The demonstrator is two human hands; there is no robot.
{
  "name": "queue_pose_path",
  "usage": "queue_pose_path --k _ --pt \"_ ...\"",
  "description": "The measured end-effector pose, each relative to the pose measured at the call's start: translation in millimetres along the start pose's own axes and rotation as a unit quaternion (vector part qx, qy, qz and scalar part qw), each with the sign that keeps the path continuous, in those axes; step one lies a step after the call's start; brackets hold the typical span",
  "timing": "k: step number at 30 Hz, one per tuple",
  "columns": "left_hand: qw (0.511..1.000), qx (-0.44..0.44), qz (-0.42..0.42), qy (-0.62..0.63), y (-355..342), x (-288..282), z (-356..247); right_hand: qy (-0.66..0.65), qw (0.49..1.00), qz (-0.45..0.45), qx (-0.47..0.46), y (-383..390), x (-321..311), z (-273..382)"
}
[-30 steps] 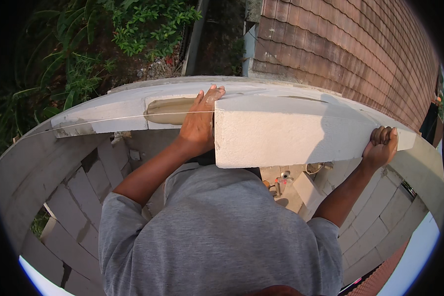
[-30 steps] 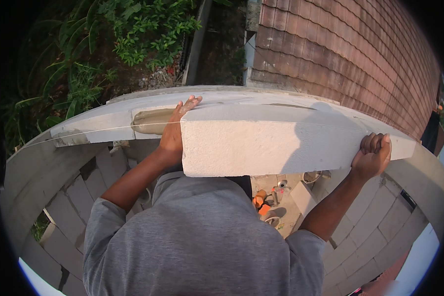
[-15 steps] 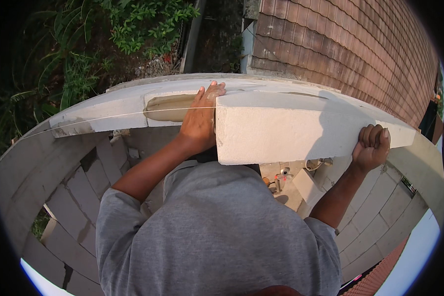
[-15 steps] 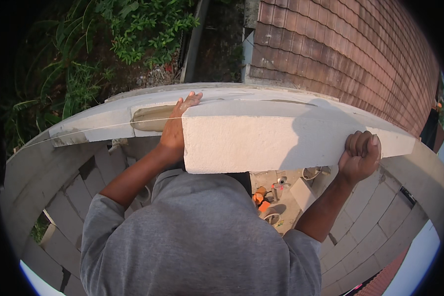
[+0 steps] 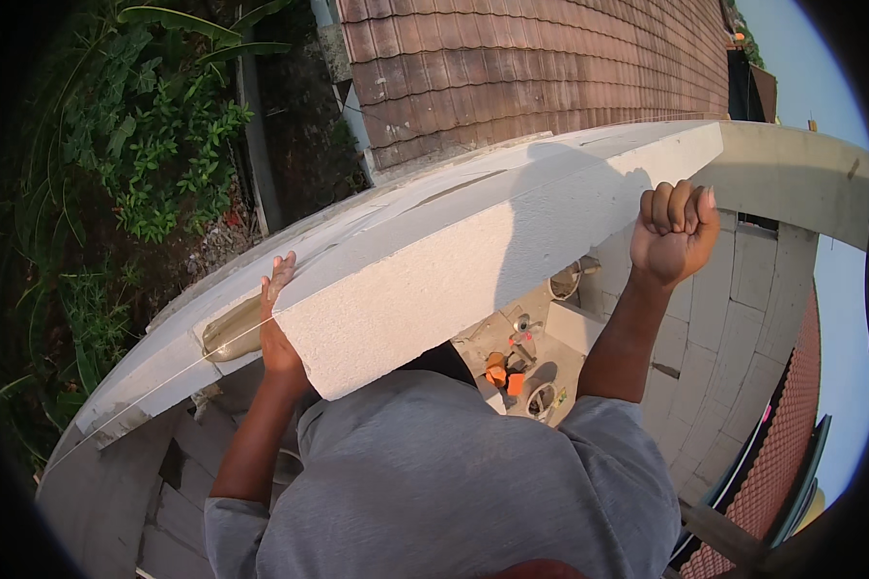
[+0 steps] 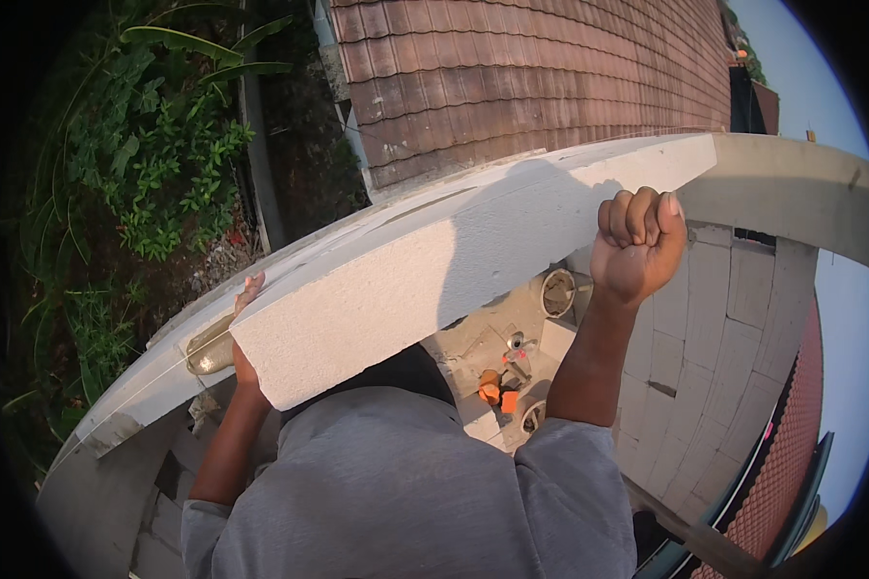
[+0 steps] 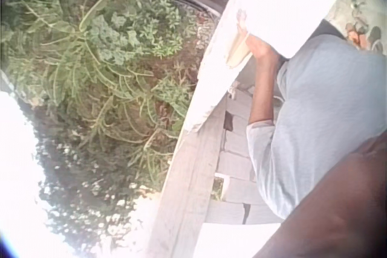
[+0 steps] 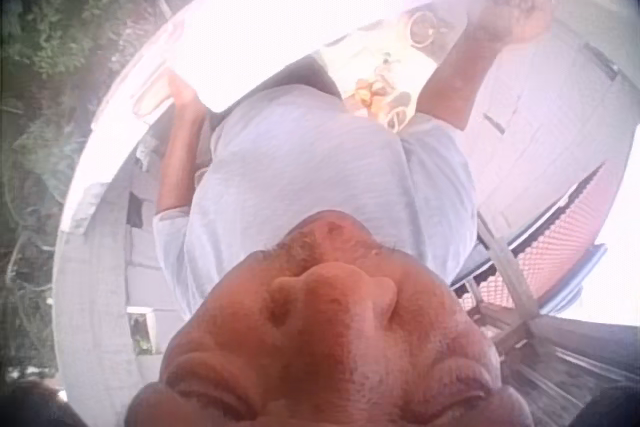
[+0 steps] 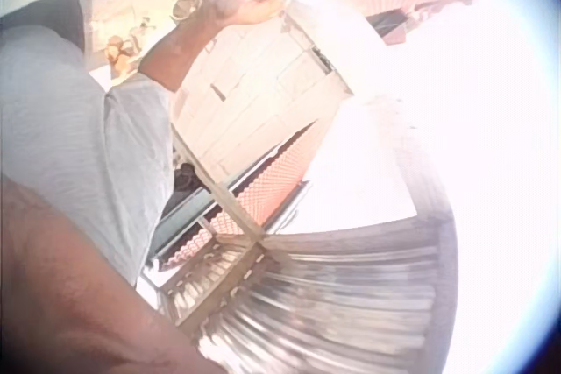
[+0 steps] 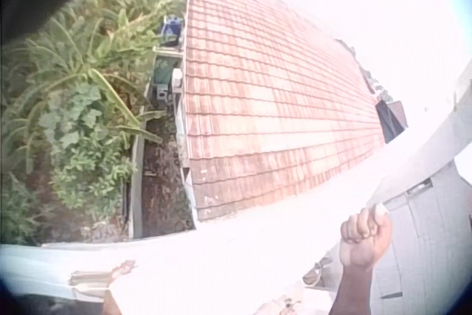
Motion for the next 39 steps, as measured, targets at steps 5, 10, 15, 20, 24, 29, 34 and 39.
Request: queue_pose_path --k 5,10,15,20,24,29,34,39 --pt "1.000 -0.025 -0.006 0.007 -1.7 8.7 11.1 -0.011 0.997 -0.010 -0.078 -28.2 -33.1 33.0" --pt "0.996 -0.061 -0.013 0.069 7.3 14.9 34.0 0.049 0.990 -0.127 0.048 -39.6 -84.1 -31.6" --pt "0.995 0.043 -0.041 -0.081 3.0 9.1 21.2 0.089 0.985 -0.121 0.082 -42.0 -84.4 -30.0" --pt "0.994 0.053 -0.051 -0.074 6.3 11.5 20.7 0.075 0.987 -0.109 0.095 -47.3 -87.5 -32.8" --pt "0.993 0.051 -0.018 -0.100 5.9 9.7 18.6 0.099 0.983 -0.115 0.102 -46.9 -82.0 -33.6" --pt "0.982 0.063 0.017 -0.179 11.2 6.3 21.8 0.064 0.995 -0.057 0.053 -51.9 -67.3 -3.7" --pt "0.984 0.085 0.010 -0.157 3.2 -2.3 7.1 0.156 0.982 -0.098 0.043 -29.4 -59.4 -40.0" --pt "0.989 0.064 0.014 -0.136 -2.1 -2.2 3.7 0.156 0.983 -0.056 0.074 -34.4 -60.5 -39.2"
Point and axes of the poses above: each hand's wrist, its own y-axis away from the middle knuckle, its own x-axis out of the palm, z = x × y, the point moved 2 cm from there along -y, towards the middle knuckle, and after that the axes turned 11 degrees about -y, right-handed, at the moved point
